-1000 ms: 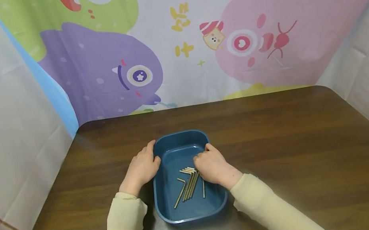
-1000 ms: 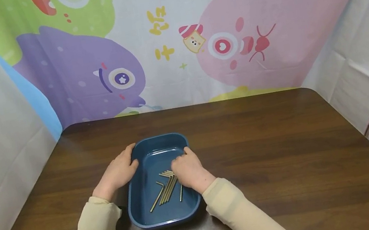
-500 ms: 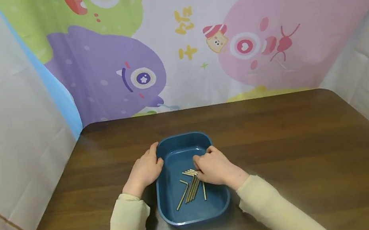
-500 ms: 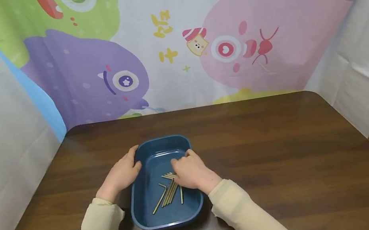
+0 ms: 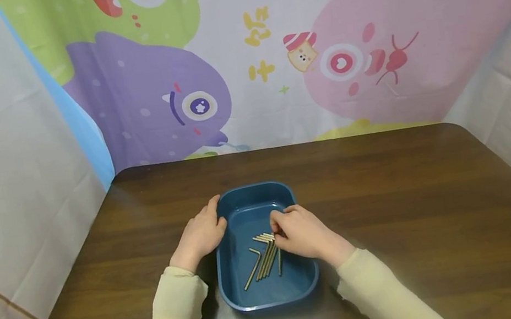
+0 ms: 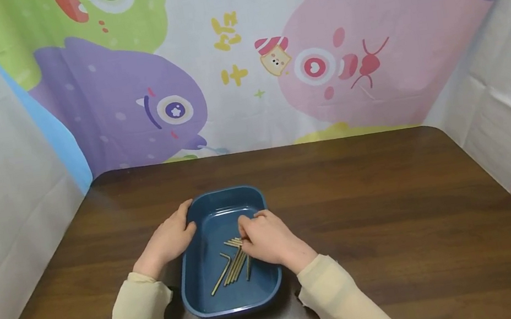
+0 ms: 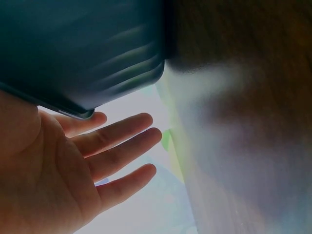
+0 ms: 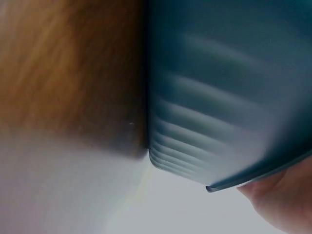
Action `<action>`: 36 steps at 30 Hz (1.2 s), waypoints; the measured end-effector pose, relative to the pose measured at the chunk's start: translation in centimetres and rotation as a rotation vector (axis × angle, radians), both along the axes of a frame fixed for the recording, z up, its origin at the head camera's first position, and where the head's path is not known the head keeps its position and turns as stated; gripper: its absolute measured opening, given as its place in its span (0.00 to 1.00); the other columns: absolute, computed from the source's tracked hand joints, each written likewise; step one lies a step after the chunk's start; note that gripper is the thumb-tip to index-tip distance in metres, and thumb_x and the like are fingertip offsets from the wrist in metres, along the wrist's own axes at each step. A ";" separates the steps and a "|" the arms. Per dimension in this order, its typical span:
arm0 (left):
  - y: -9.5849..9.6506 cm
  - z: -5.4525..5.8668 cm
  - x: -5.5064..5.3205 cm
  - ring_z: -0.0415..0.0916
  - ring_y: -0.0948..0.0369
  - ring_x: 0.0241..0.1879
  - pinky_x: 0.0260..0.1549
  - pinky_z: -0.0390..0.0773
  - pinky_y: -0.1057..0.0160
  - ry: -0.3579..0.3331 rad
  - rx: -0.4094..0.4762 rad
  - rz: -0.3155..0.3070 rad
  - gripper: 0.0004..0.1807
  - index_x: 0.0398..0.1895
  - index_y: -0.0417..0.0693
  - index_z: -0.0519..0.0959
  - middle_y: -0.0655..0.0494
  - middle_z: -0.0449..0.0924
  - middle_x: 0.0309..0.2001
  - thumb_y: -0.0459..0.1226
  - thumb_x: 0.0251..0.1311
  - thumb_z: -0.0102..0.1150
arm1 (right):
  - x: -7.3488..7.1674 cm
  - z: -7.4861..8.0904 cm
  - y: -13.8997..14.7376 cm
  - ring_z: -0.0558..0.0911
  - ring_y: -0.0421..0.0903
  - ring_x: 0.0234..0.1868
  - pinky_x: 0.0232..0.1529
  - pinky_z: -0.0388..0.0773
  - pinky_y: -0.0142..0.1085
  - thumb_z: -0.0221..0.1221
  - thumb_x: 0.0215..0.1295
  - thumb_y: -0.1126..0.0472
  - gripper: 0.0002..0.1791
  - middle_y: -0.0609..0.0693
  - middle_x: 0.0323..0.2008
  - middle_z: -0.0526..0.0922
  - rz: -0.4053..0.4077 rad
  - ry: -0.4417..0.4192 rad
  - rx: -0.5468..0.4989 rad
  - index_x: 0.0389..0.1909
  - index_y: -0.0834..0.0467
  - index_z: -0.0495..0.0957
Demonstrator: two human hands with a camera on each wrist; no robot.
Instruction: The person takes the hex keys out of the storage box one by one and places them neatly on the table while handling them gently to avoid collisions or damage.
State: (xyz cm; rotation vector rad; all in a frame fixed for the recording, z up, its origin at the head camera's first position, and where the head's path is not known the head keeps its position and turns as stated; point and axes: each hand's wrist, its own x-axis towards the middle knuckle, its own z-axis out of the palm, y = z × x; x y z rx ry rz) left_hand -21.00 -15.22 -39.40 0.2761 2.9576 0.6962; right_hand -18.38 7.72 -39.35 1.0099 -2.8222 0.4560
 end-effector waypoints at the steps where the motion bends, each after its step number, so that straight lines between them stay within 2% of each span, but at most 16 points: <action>1: 0.0 0.1 0.0 0.68 0.42 0.55 0.52 0.67 0.45 0.002 -0.002 -0.001 0.30 0.69 0.40 0.50 0.38 0.62 0.63 0.39 0.64 0.39 | 0.1 0.0 0.1 0.69 0.37 0.23 0.58 0.64 0.42 0.54 0.54 0.61 0.05 0.39 0.18 0.68 -0.001 -0.003 -0.023 0.25 0.51 0.67; 5: 0.2 0.3 0.1 0.69 0.42 0.54 0.51 0.67 0.46 0.009 -0.002 -0.003 0.31 0.69 0.40 0.50 0.38 0.63 0.62 0.39 0.63 0.39 | 0.5 0.1 0.4 0.70 0.36 0.26 0.57 0.66 0.40 0.54 0.55 0.61 0.05 0.39 0.21 0.71 -0.003 -0.014 -0.086 0.27 0.51 0.67; 8: 0.2 0.3 0.1 0.69 0.43 0.54 0.51 0.68 0.45 0.010 -0.002 -0.005 0.31 0.68 0.40 0.50 0.38 0.63 0.62 0.39 0.63 0.39 | 0.6 0.3 0.6 0.72 0.36 0.29 0.46 0.72 0.36 0.55 0.55 0.61 0.04 0.39 0.24 0.73 -0.010 -0.029 -0.130 0.29 0.50 0.68; 12: 0.2 0.2 0.0 0.70 0.43 0.53 0.50 0.68 0.46 0.006 -0.002 -0.003 0.30 0.68 0.40 0.50 0.39 0.64 0.62 0.40 0.64 0.39 | 0.7 0.8 1.0 0.75 0.36 0.30 0.33 0.73 0.29 0.56 0.55 0.61 0.05 0.40 0.27 0.76 -0.026 -0.067 -0.189 0.31 0.50 0.69; 15: 0.1 0.2 0.0 0.72 0.44 0.50 0.48 0.70 0.46 0.000 -0.005 0.000 0.30 0.68 0.40 0.50 0.40 0.65 0.62 0.40 0.64 0.39 | 0.7 1.3 1.3 0.76 0.35 0.30 0.33 0.74 0.28 0.56 0.56 0.61 0.05 0.40 0.28 0.78 -0.026 -0.087 -0.217 0.32 0.50 0.69; 17: 0.1 0.3 0.0 0.76 0.46 0.44 0.44 0.72 0.48 -0.002 -0.010 0.000 0.30 0.68 0.40 0.50 0.40 0.68 0.59 0.40 0.64 0.39 | 0.8 1.6 1.4 0.77 0.35 0.31 0.34 0.75 0.29 0.57 0.57 0.61 0.06 0.40 0.28 0.78 -0.026 -0.087 -0.230 0.32 0.50 0.69; 19: 0.1 0.3 0.0 0.78 0.49 0.34 0.35 0.74 0.51 -0.003 -0.013 -0.007 0.31 0.68 0.40 0.50 0.41 0.76 0.49 0.40 0.63 0.39 | 0.8 1.8 1.5 0.77 0.35 0.31 0.36 0.75 0.30 0.57 0.57 0.60 0.06 0.40 0.28 0.78 -0.028 -0.072 -0.241 0.32 0.51 0.69; 21: 0.0 0.4 0.0 0.75 0.54 0.22 0.25 0.72 0.56 -0.008 -0.012 -0.009 0.31 0.68 0.40 0.50 0.44 0.80 0.33 0.40 0.63 0.40 | 0.8 2.0 1.7 0.78 0.35 0.31 0.38 0.75 0.33 0.58 0.56 0.60 0.06 0.40 0.28 0.78 -0.034 -0.041 -0.249 0.33 0.51 0.70; 24: 0.0 0.4 -0.1 0.65 0.59 0.11 0.15 0.64 0.61 -0.023 -0.001 -0.004 0.31 0.69 0.42 0.49 0.52 0.70 0.15 0.40 0.63 0.40 | 0.7 2.1 1.9 0.78 0.34 0.31 0.38 0.75 0.34 0.59 0.56 0.60 0.06 0.40 0.28 0.79 -0.045 0.005 -0.268 0.32 0.51 0.71; 26: 0.0 0.3 -0.1 0.63 0.60 0.10 0.13 0.63 0.62 -0.030 0.008 -0.002 0.31 0.69 0.43 0.49 0.55 0.68 0.12 0.40 0.63 0.40 | 0.6 2.1 2.1 0.78 0.34 0.30 0.37 0.75 0.34 0.60 0.55 0.61 0.06 0.40 0.28 0.79 -0.051 0.028 -0.279 0.32 0.51 0.72; 29: -0.1 0.2 -0.2 0.66 0.59 0.12 0.16 0.65 0.61 -0.047 0.023 -0.007 0.32 0.69 0.42 0.48 0.51 0.70 0.16 0.41 0.63 0.40 | 0.5 2.1 2.3 0.78 0.34 0.30 0.36 0.75 0.33 0.60 0.55 0.61 0.06 0.40 0.29 0.81 -0.054 0.043 -0.290 0.32 0.51 0.73; 32: -0.2 0.3 -0.1 0.77 0.53 0.25 0.27 0.74 0.54 -0.076 0.034 0.002 0.33 0.69 0.40 0.46 0.42 0.79 0.33 0.42 0.64 0.41 | 0.3 2.1 2.4 0.78 0.34 0.30 0.34 0.75 0.32 0.60 0.56 0.61 0.06 0.40 0.29 0.82 -0.048 0.056 -0.295 0.33 0.51 0.73; 34: -0.2 0.4 0.1 0.79 0.49 0.37 0.38 0.75 0.50 -0.102 0.040 0.011 0.35 0.70 0.39 0.44 0.37 0.76 0.48 0.44 0.64 0.41 | 0.2 2.1 2.5 0.79 0.34 0.29 0.34 0.75 0.32 0.59 0.56 0.61 0.05 0.40 0.29 0.82 -0.048 0.068 -0.301 0.32 0.51 0.73; 36: -0.3 0.6 0.3 0.76 0.46 0.47 0.46 0.72 0.46 -0.124 0.049 0.014 0.36 0.70 0.38 0.44 0.36 0.69 0.57 0.45 0.65 0.42 | 0.2 2.1 2.7 0.79 0.34 0.29 0.33 0.75 0.32 0.60 0.56 0.61 0.05 0.40 0.28 0.82 -0.055 0.078 -0.306 0.32 0.51 0.73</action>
